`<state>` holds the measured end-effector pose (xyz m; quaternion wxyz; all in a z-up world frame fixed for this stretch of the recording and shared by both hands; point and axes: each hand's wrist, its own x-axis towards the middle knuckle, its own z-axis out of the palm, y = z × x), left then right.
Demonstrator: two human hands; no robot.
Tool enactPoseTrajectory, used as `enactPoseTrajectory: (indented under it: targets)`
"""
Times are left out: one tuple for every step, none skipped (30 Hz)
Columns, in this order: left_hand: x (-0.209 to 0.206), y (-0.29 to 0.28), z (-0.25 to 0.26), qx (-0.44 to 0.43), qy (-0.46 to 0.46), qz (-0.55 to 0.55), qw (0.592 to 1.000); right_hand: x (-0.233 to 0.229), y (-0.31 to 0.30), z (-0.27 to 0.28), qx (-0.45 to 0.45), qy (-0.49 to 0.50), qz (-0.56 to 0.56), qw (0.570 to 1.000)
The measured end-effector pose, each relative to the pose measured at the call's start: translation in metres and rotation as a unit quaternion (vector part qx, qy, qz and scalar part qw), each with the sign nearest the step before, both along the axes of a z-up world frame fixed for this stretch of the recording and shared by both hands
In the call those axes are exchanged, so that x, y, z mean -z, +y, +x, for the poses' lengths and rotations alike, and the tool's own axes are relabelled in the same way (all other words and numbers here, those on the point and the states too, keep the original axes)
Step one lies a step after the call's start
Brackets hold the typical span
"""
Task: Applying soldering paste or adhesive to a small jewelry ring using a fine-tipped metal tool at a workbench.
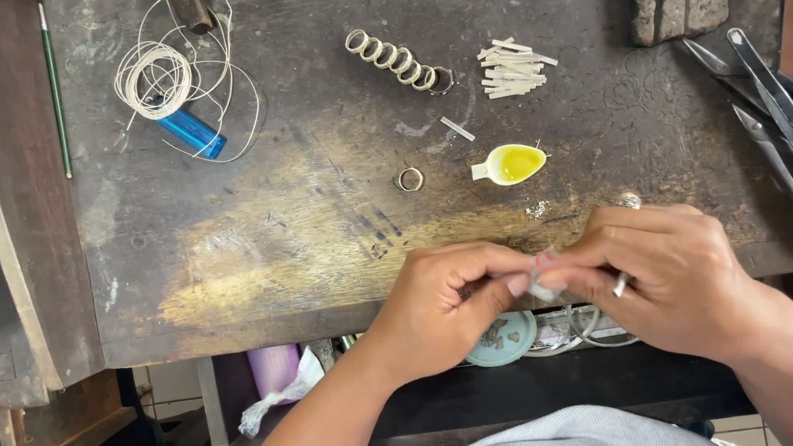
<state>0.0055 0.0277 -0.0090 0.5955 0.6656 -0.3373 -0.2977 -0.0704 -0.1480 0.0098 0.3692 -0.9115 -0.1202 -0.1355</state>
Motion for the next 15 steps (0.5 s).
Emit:
enactPoseTrajectory:
  targets:
    - [0.000, 0.001, 0.000, 0.030, 0.033, -0.011, 0.999, 0.000, 0.000, 0.000, -0.008, -0.009, 0.015, 1.000]
    - [-0.001, 0.003, 0.000, 0.061, 0.066, -0.022, 0.996, -0.001, 0.001, 0.001, -0.015, -0.017, 0.030, 0.999]
    - [0.002, 0.003, -0.001, 0.054, 0.065, -0.019, 0.996, 0.001, 0.000, 0.000, -0.022, -0.018, 0.034, 0.999]
    - [0.005, 0.003, -0.001, 0.051, 0.020, -0.023, 0.998, 0.002, 0.000, -0.001, -0.007, -0.009, 0.022, 1.000]
    - [0.009, 0.002, -0.002, 0.049, -0.024, -0.027, 0.998, 0.004, -0.001, -0.002, 0.008, 0.001, 0.008, 1.000]
    - [0.007, 0.003, -0.002, 0.042, -0.025, -0.024, 0.999, 0.002, -0.001, -0.001, 0.001, 0.000, 0.011, 1.000]
    - [0.006, 0.003, -0.002, 0.013, -0.040, -0.041, 0.998, 0.000, -0.001, -0.001, 0.015, 0.007, 0.012, 1.000]
    - [0.006, 0.002, -0.001, -0.016, -0.055, -0.058, 0.997, -0.002, -0.001, -0.001, 0.030, 0.015, 0.014, 0.999]
    - [0.006, 0.003, -0.002, -0.019, -0.055, -0.056, 0.997, 0.001, -0.003, -0.003, 0.027, 0.016, 0.015, 0.999]
    - [0.007, 0.004, -0.003, -0.060, -0.082, -0.057, 0.993, 0.003, -0.005, -0.005, 0.041, -0.021, -0.004, 0.999]
    - [0.008, 0.003, -0.004, -0.099, -0.109, -0.059, 0.987, 0.006, -0.007, -0.007, 0.057, -0.057, -0.024, 0.996]
    - [0.007, 0.003, -0.005, -0.100, -0.110, -0.059, 0.987, 0.002, -0.004, -0.005, 0.056, -0.057, -0.024, 0.997]
    - [0.007, 0.002, -0.004, -0.111, -0.128, -0.065, 0.983, -0.002, -0.001, -0.002, 0.048, -0.043, -0.022, 0.998]
    - [0.005, 0.001, -0.004, -0.122, -0.147, -0.071, 0.979, -0.007, 0.002, 0.001, 0.041, -0.028, -0.021, 0.999]
    - [0.007, 0.000, -0.004, -0.120, -0.153, -0.075, 0.978, -0.005, 0.001, 0.001, 0.042, -0.035, -0.024, 0.998]
